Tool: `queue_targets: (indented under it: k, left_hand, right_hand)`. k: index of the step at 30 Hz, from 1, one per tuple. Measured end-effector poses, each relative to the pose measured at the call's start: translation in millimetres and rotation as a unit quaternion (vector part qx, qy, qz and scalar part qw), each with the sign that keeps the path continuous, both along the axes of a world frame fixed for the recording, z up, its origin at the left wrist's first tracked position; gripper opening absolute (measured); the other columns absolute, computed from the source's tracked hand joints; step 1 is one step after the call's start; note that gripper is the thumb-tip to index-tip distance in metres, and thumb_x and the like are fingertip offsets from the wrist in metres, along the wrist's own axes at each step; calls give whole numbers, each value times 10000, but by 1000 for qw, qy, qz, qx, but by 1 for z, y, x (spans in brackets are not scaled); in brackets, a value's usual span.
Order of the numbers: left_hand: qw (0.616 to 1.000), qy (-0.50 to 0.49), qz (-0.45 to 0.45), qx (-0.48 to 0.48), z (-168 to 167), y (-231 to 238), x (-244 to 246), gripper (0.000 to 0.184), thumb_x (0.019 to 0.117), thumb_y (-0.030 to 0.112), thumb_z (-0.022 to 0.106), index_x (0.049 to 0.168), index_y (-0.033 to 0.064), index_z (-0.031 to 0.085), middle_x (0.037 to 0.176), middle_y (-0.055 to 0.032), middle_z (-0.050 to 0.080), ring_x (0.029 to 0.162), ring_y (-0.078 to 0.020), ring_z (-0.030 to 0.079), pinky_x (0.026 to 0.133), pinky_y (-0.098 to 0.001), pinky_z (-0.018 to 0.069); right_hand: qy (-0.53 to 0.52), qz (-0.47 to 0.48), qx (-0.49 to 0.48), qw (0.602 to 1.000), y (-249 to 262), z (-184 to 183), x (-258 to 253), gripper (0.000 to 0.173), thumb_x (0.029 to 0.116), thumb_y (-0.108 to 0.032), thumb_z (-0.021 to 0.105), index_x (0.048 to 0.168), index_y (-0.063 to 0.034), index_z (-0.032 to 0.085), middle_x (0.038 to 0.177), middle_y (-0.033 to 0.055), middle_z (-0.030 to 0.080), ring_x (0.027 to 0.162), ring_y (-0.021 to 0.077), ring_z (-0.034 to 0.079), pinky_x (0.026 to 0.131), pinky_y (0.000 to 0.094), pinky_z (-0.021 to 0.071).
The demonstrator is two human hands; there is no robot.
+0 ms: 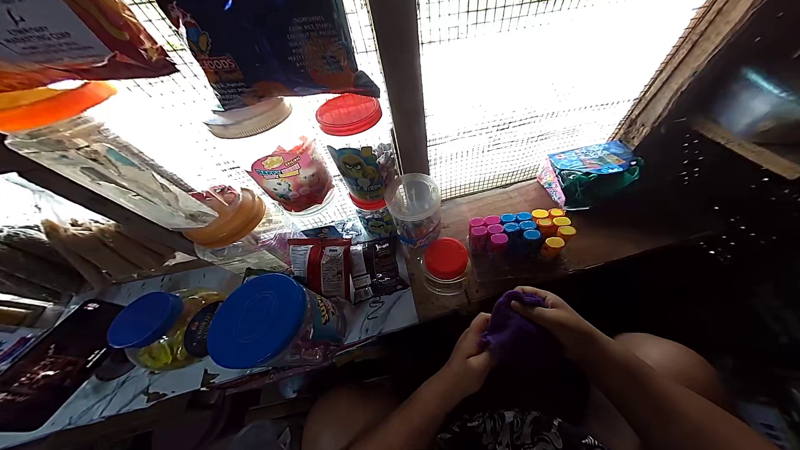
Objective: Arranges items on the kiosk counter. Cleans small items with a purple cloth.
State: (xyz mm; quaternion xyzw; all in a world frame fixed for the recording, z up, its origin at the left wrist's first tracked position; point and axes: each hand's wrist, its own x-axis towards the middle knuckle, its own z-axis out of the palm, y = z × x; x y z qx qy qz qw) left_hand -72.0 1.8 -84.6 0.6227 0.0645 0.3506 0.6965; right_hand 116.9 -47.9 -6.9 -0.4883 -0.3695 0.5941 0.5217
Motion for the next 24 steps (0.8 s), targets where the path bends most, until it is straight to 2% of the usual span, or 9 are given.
queue_targets:
  k: [3, 6, 8, 11, 15, 17, 21, 24]
  left_hand:
    - [996, -8, -34, -82, 4, -1, -2, 232, 1027, 246, 570, 1201, 112, 499, 979, 115, 634, 811, 54, 584, 694, -167, 492]
    - [989, -21, -46, -138, 7, 0, -4, 215, 1017, 264, 589, 1183, 162, 500, 935, 133, 639, 766, 47, 586, 665, -164, 486]
    - [986, -27, -52, -156, 8, 0, -4, 216, 1012, 271, 594, 1183, 173, 504, 968, 129, 652, 784, 46, 595, 671, -157, 487]
    - [986, -29, -57, -152, 7, 0, -3, 254, 994, 275, 606, 1192, 161, 495, 1026, 121, 650, 840, 43, 600, 697, -162, 490]
    - [992, -7, -23, -127, 6, 0, -2, 230, 997, 149, 539, 1205, 78, 471, 1028, 94, 623, 899, 24, 612, 777, -204, 526]
    - [992, -7, -20, -121, 8, 0, -2, 223, 999, 123, 533, 1203, 63, 469, 1043, 85, 618, 926, 19, 611, 819, -217, 529]
    - [993, -5, -20, -113, 8, 0, -2, 245, 976, 126, 554, 1201, 54, 486, 1062, 71, 639, 944, 5, 624, 827, -234, 539]
    - [996, -13, -20, -85, 4, 0, -1, 232, 991, 130, 561, 1191, 26, 504, 1063, 52, 640, 972, 2, 617, 878, -246, 531]
  right_hand:
    - [29, 3, -2, 1000, -1, 2, 0, 78, 945, -129, 628, 996, -164, 677, 859, -73, 711, 775, 8, 670, 728, 200, 575]
    - [53, 34, 16, 998, -2, -2, 3, 140, 906, -149, 695, 1043, -177, 697, 941, -60, 736, 851, 26, 689, 774, 221, 582]
    - [52, 70, 33, 996, -2, -5, 8, 205, 891, -153, 711, 1096, -163, 704, 1048, -22, 746, 953, 62, 697, 841, 249, 580]
    - [40, 110, 56, 992, -2, -7, 12, 285, 844, -163, 760, 1125, -175, 717, 1110, -24, 738, 1007, 60, 683, 872, 243, 567]
    - [-10, 118, 118, 986, -1, -13, 10, 388, 812, -84, 791, 1179, -165, 694, 1169, -41, 707, 1063, 55, 656, 930, 241, 549]
    - [-9, 112, 134, 985, -1, -17, 9, 375, 824, -106, 787, 1183, -175, 702, 1174, -43, 706, 1073, 55, 655, 934, 241, 549]
    - [4, 110, 107, 988, -3, -16, 11, 303, 858, -258, 780, 1150, -198, 722, 1145, -53, 712, 1049, 44, 653, 902, 234, 550]
    - [18, 97, 78, 992, -4, -16, 12, 173, 870, -232, 758, 1038, -211, 725, 1058, -63, 713, 976, 32, 656, 848, 226, 554]
